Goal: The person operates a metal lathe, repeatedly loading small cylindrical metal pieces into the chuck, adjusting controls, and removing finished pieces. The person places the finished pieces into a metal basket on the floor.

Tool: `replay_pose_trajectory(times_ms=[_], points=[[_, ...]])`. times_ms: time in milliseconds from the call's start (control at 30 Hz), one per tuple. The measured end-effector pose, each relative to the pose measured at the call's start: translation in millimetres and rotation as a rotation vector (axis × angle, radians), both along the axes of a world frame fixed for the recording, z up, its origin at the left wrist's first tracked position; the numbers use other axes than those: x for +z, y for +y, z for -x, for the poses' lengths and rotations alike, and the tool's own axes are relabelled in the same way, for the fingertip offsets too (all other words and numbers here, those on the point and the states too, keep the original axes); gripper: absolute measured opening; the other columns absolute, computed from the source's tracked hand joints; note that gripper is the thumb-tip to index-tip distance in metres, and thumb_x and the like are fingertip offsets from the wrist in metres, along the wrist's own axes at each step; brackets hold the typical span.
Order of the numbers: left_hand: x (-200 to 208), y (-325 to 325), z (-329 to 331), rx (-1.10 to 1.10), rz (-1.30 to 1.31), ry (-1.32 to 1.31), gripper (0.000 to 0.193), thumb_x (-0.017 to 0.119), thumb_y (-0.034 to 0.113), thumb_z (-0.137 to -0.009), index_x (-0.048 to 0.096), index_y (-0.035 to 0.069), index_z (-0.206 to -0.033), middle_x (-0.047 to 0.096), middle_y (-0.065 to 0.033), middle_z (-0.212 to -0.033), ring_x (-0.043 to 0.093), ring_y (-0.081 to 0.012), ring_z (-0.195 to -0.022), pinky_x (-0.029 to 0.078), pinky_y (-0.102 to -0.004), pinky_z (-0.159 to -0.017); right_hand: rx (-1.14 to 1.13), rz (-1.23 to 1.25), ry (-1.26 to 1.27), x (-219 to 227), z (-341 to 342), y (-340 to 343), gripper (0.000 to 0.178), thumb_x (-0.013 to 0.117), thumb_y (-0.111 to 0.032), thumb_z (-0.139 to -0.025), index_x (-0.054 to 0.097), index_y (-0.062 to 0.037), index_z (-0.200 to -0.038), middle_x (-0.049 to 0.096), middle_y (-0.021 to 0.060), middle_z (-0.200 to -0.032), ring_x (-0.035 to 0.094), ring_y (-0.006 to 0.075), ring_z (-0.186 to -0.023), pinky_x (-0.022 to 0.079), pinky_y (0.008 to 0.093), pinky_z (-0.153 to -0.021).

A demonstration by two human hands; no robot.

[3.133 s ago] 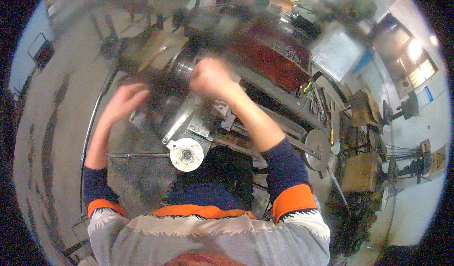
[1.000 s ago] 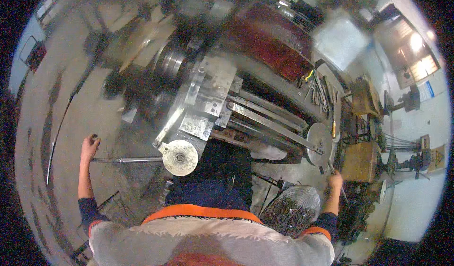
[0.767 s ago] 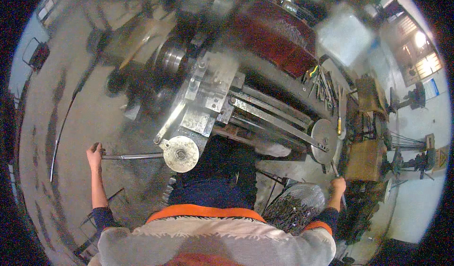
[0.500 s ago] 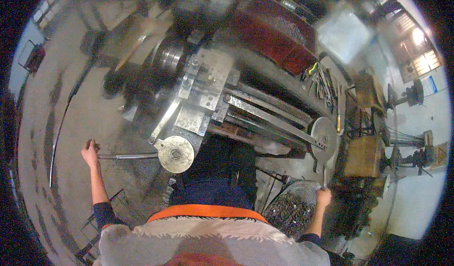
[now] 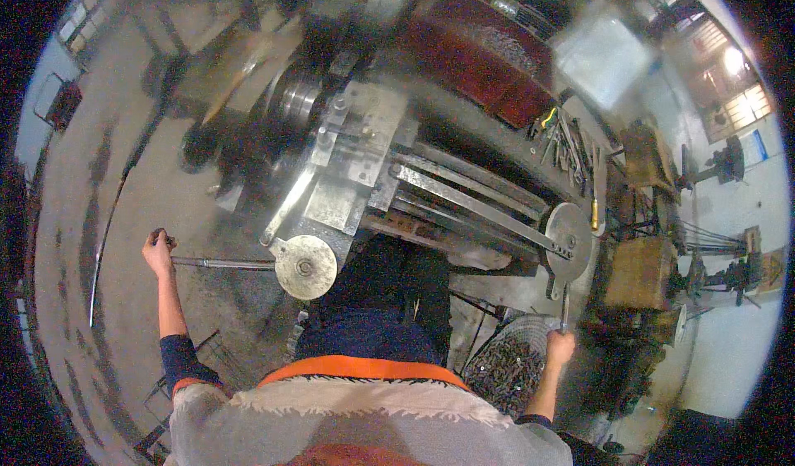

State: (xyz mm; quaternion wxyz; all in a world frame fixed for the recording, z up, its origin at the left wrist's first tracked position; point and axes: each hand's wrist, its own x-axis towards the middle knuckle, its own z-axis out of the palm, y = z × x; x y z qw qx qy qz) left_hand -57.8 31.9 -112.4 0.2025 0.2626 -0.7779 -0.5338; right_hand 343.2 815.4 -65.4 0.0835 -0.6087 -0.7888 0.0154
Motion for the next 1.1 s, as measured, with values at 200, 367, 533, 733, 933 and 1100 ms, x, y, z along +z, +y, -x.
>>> replay_pose_trajectory(times_ms=[200,367,533,733,933,1100], points=[[-1.3,-3.9,-6.6,-0.011,-0.088,0.039,0.024,0.055,0.009,-0.081,0.057,-0.007,-0.099,0.059,-0.0118,-0.075,0.058,-0.0166,-0.06,0.048,-0.0272,-0.054,0.015,-0.099,-0.113,-10.3,-9.7,38.3,0.034,0.054,-0.031,-0.064,0.063,-0.0045,-0.083,0.062,0.0217,-0.082,0.058,0.0417,-0.082,0.045,0.0464,-0.073],[-0.6,43.8,-18.2,0.298,-0.427,0.123,0.023,0.052,0.005,-0.079,0.048,-0.007,-0.097,0.056,-0.0152,-0.078,0.057,-0.0208,-0.06,0.051,-0.0352,-0.051,0.176,-0.229,-0.256,-20.1,-36.6,122.5,0.037,0.055,-0.035,-0.067,0.063,-0.0027,-0.082,0.063,0.0203,-0.083,0.06,0.0394,-0.082,0.046,0.0472,-0.073],[-11.9,55.9,54.4,0.169,-0.384,0.11,0.017,0.046,-0.004,-0.069,0.043,-0.008,-0.085,0.056,-0.0171,-0.073,0.058,-0.0249,-0.051,0.054,-0.0331,-0.05,0.144,-0.134,-0.174,-15.7,-13.9,148.0,0.036,0.05,-0.031,-0.067,0.057,0.002,-0.08,0.061,0.0234,-0.083,0.058,0.0426,-0.079,0.046,0.0488,-0.073],[11.1,118.2,135.4,-0.082,-0.43,0.05,0.027,0.05,-0.001,-0.076,0.037,-0.002,-0.1,0.057,-0.0158,-0.071,0.059,-0.0222,-0.047,0.05,-0.0299,-0.042,0.125,-0.111,-0.173,-28.4,-30.5,114.3,0.039,0.044,-0.035,-0.073,0.057,0.0018,-0.079,0.06,0.0258,-0.082,0.058,0.0439,-0.079,0.046,0.0514,-0.072],[17.5,130.9,138.1,-0.14,-0.467,0.061,0.026,0.047,-0.002,-0.078,0.036,-0.002,-0.101,0.055,-0.0138,-0.068,0.058,-0.0217,-0.046,0.052,-0.032,-0.043,-0.051,-0.007,-0.171,-4.6,-9.6,36.0,0.042,0.045,-0.033,-0.07,0.06,0.0029,-0.084,0.06,0.0285,-0.088,0.057,0.0451,-0.088,0.046,0.0485,-0.077],[7.6,121.7,139.5,-0.137,-0.431,0.074,0.028,0.049,0.0,-0.078,0.035,-0.003,-0.102,0.055,-0.0142,-0.068,0.057,-0.0216,-0.045,0.051,-0.0319,-0.042,-0.113,0.042,-0.16,-1.9,0.9,19.8,0.042,0.048,-0.03,-0.066,0.06,0.0056,-0.085,0.06,0.0285,-0.09,0.057,0.0437,-0.089,0.045,0.0471,-0.078]])
